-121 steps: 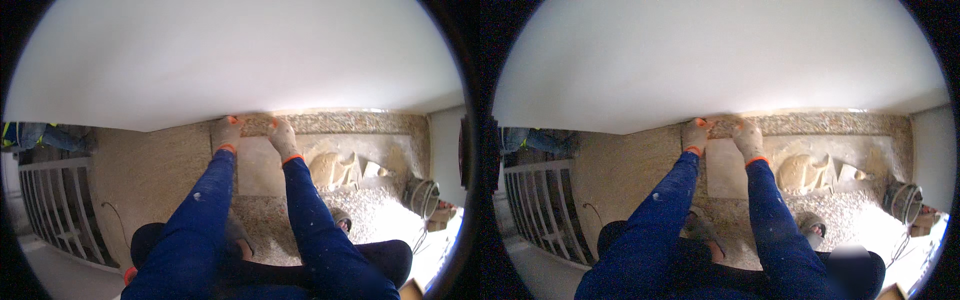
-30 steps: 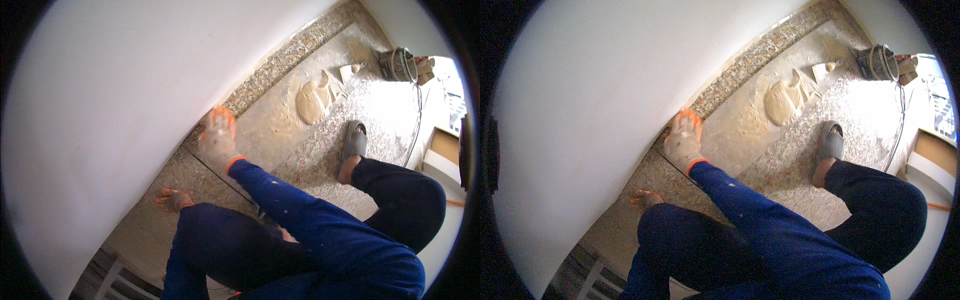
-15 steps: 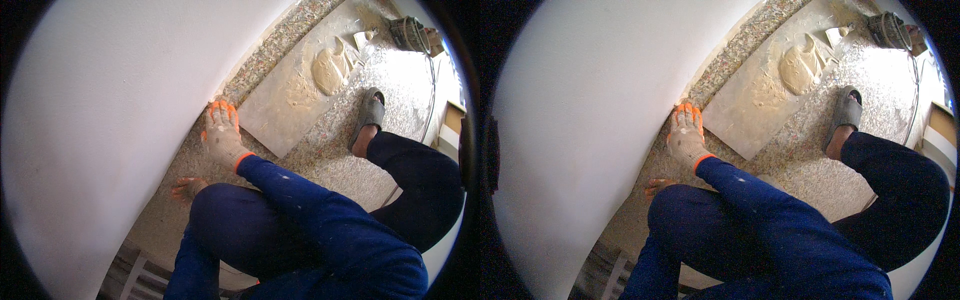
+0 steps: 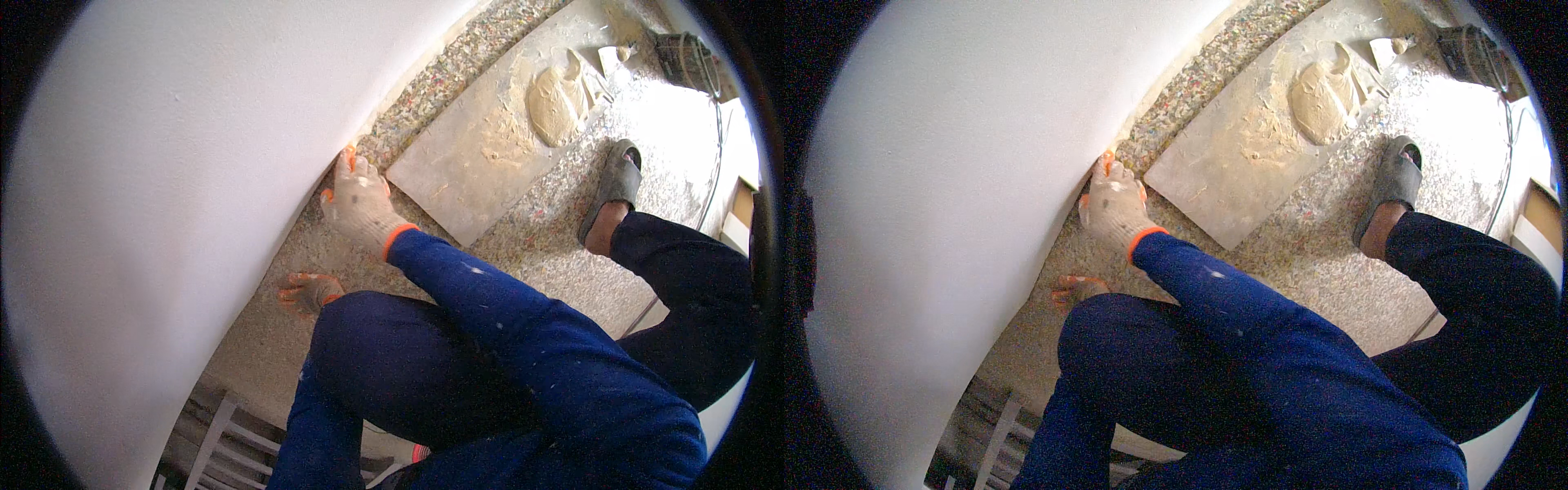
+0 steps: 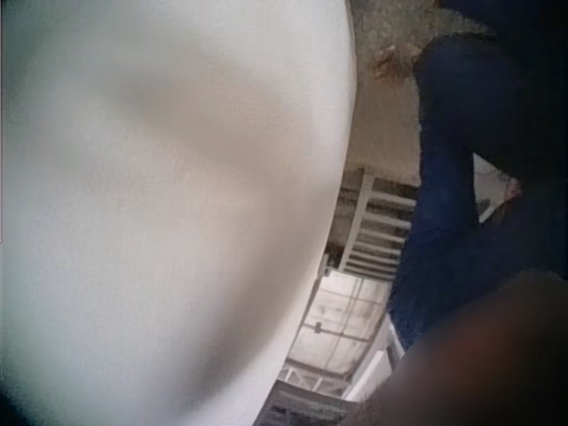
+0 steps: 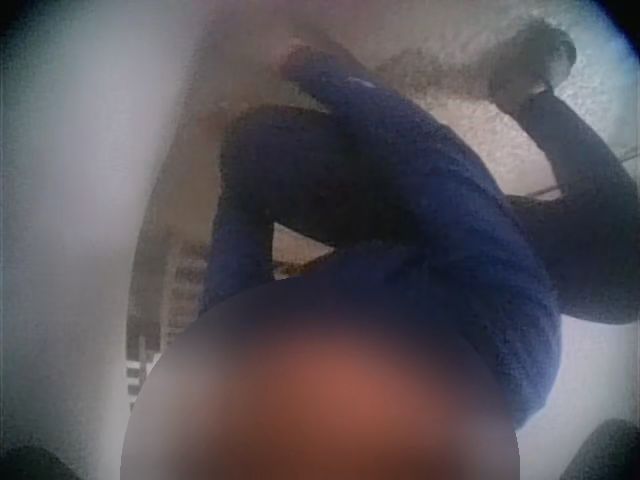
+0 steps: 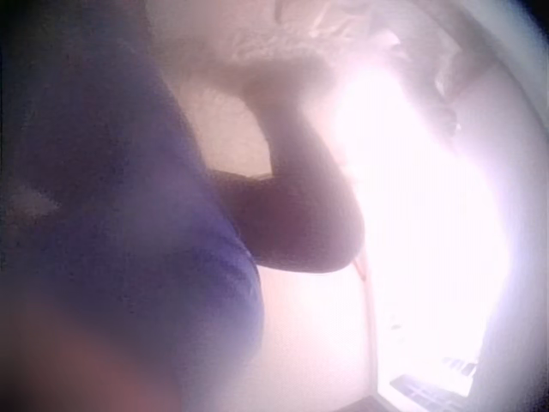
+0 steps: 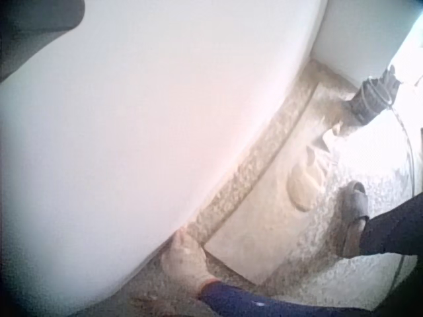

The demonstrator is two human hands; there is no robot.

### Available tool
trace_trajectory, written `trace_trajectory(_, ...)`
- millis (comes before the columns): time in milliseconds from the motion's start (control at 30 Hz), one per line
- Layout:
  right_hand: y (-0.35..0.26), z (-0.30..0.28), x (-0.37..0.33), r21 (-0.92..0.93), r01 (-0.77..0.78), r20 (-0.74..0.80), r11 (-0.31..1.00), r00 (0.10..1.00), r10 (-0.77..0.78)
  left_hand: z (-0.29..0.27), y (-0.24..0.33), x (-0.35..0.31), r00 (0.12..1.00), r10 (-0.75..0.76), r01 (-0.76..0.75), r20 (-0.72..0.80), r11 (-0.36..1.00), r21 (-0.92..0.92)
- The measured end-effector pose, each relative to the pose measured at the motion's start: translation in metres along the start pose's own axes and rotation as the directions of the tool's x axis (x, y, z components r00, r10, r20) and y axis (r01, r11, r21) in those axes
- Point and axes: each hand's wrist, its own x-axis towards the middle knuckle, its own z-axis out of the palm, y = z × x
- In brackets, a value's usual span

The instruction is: The person applies a beige adhesive to the seam between a granite countertop and a white wall using a putty knife and gloved hands. They spread the adhesive along the joint, smooth it with their fingers, and occasionally scrape excess material back into a bucket.

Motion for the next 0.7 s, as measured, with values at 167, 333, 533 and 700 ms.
trace_trajectory(167, 0.012, -0.005, 0.001, 0.111, -0.086, 0.116, 0.99, 0.991, 0.073, -0.023, 0.017, -0.022, 0.996, -0.089, 0.089, -0.028, 0.996, -0.008)
trace_trajectory(333, -0.002, 0.012, 0.005, -0.036, 0.017, 0.029, 0.999, 0.999, -0.016, -0.035, 0.022, -0.033, 0.999, -0.024, 0.03, -0.033, 0.98, 0.199)
trace_trajectory(533, -0.001, 0.01, 0.009, 0.273, -0.083, 0.097, 0.958, 0.994, 0.058, -0.024, 0.019, -0.023, 0.998, -0.045, 0.034, 0.047, 0.976, 0.216)
trace_trajectory(700, -0.016, 0.01, 0.014, 0.17, -0.101, 0.221, 0.98, 0.973, 0.062, -0.021, 0.018, -0.014, 0.998, -0.052, 0.039, 0.035, 0.956, 0.291)
